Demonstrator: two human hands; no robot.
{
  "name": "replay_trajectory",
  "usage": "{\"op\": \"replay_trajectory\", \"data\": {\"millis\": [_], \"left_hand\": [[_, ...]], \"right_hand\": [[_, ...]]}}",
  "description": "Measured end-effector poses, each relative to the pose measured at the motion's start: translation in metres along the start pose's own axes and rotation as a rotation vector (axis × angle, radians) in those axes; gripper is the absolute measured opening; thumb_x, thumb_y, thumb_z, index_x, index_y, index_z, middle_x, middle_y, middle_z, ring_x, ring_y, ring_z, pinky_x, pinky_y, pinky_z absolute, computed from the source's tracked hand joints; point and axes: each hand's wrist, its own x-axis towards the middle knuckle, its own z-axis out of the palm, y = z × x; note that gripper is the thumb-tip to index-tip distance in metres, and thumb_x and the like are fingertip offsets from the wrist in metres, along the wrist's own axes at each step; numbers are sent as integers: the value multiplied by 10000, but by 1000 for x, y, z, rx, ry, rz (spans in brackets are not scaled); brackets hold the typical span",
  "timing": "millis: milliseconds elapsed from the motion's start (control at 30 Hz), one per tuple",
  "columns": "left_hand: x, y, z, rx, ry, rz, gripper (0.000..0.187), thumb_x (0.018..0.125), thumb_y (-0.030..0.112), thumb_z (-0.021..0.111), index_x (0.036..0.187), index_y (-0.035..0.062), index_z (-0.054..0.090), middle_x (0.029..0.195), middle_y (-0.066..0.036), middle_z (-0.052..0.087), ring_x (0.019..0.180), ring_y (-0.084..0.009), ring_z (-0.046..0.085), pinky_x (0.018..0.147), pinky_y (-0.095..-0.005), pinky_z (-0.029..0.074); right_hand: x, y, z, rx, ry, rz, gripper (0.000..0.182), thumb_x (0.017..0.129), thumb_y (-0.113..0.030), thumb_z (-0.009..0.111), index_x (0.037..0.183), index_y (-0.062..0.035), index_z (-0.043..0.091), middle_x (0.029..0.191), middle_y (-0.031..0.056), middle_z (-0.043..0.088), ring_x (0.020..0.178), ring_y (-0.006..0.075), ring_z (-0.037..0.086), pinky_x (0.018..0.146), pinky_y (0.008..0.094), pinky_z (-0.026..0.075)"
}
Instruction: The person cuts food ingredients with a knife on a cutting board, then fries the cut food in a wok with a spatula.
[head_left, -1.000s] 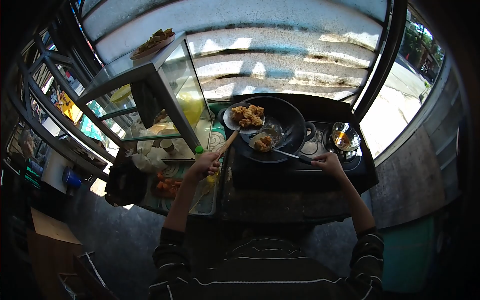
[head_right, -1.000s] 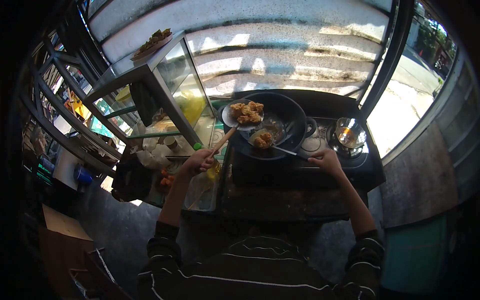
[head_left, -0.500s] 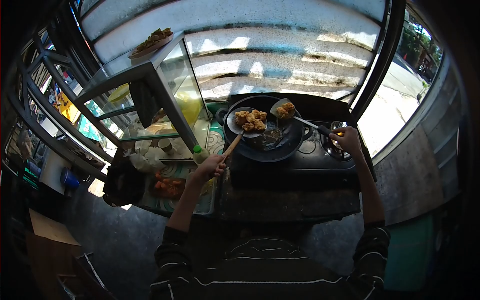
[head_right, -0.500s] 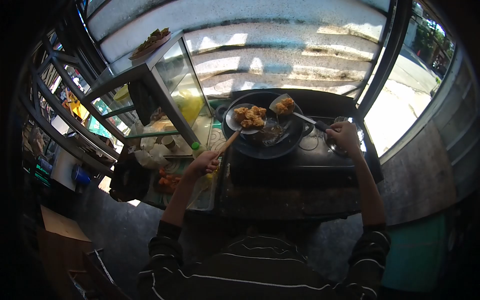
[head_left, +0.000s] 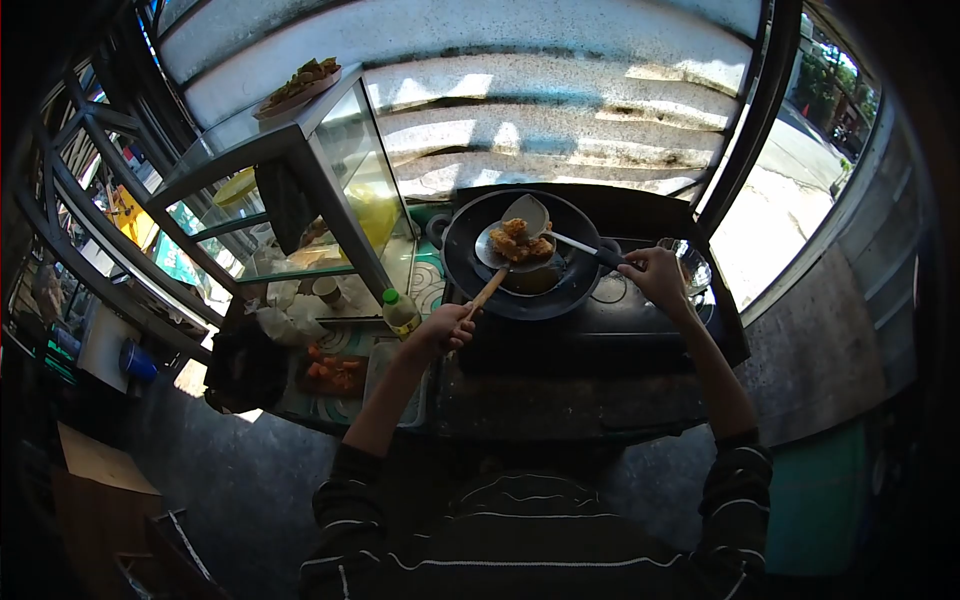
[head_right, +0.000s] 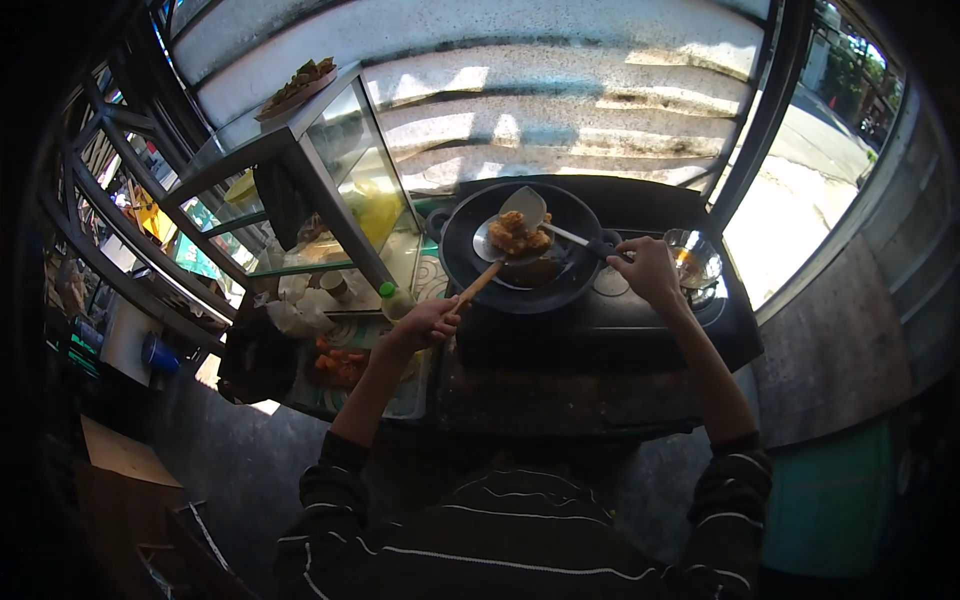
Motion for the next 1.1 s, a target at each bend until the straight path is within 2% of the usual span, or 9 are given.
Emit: {"op": "replay_trajectory", "data": {"millis": [67, 100, 167, 400, 700, 767, 900, 967, 1100], "left_hand": [[0, -1, 1, 23, 12, -2, 221, 906, 279, 334, 945, 85, 432, 594, 38, 364, 392, -19, 286, 320, -133, 241], [0, -2, 1, 24, 12, -3, 221, 906, 279, 334, 945, 85, 432, 594, 38, 364, 392, -19, 286, 320, -133, 241], [1, -5, 0, 21, 30, 5, 212, 906, 277, 336, 943, 88, 425, 594, 37, 364, 387, -17, 279, 317, -134, 237], [-1, -11, -8, 38, 37, 28, 211, 901, 276, 353, 942, 80, 420, 594, 34, 361, 387, -22, 277, 315, -139, 234], [-20, -5, -16, 116, 46, 119, 217, 895, 282, 377, 941, 76, 429, 596, 37, 360, 390, -23, 274, 314, -143, 237], [-29, -1, -9, 176, 147, 144, 207, 902, 260, 349, 982, 85, 425, 574, 39, 348, 359, -25, 284, 292, -141, 234], [-34, 3, -17, 112, 92, 139, 222, 902, 255, 347, 1011, 76, 419, 583, 37, 350, 365, -25, 287, 292, -140, 234], [-35, 4, -19, 102, 90, 149, 218, 902, 280, 354, 921, 86, 452, 594, 41, 370, 380, -24, 294, 316, -152, 257], [-35, 5, -21, 84, 83, 147, 221, 902, 280, 354, 931, 84, 451, 592, 40, 370, 378, -26, 295, 318, -151, 257]], "right_hand": [[-3, 4, 2, -25, 61, -32, 288, 658, -245, 674, 851, -33, 647, 690, 123, 624, 577, 193, 598, 570, 290, 462], [-6, 1, 0, -25, 62, -31, 288, 658, -245, 674, 851, -33, 647, 690, 123, 624, 577, 193, 598, 570, 290, 462], [-12, -8, -4, -88, 84, -33, 282, 671, -246, 664, 838, -20, 638, 739, 163, 617, 686, 276, 613, 645, 327, 484], [-16, 1, 5, -113, 168, -71, 290, 692, -242, 646, 883, -26, 621, 777, 154, 619, 715, 274, 610, 661, 346, 482], [-29, 26, 15, -191, 268, 14, 286, 693, -250, 636, 918, -75, 619, 783, 140, 621, 722, 275, 607, 662, 350, 478], [-34, 47, 31, -155, 232, 70, 300, 676, -269, 644, 909, -81, 626, 790, 132, 621, 730, 275, 606, 670, 354, 475], [-46, 62, 49, -121, 111, 158, 304, 652, -302, 655, 875, -96, 643, 806, 124, 621, 746, 274, 602, 682, 351, 470], [-52, 61, 55, -125, 89, 165, 303, 650, -306, 656, 874, -102, 644, 803, 123, 621, 743, 273, 603, 680, 349, 471], [-52, 55, 64, -58, -19, 236, 291, 645, -318, 660, 855, -117, 654, 804, 126, 622, 752, 267, 602, 689, 340, 470]]}}
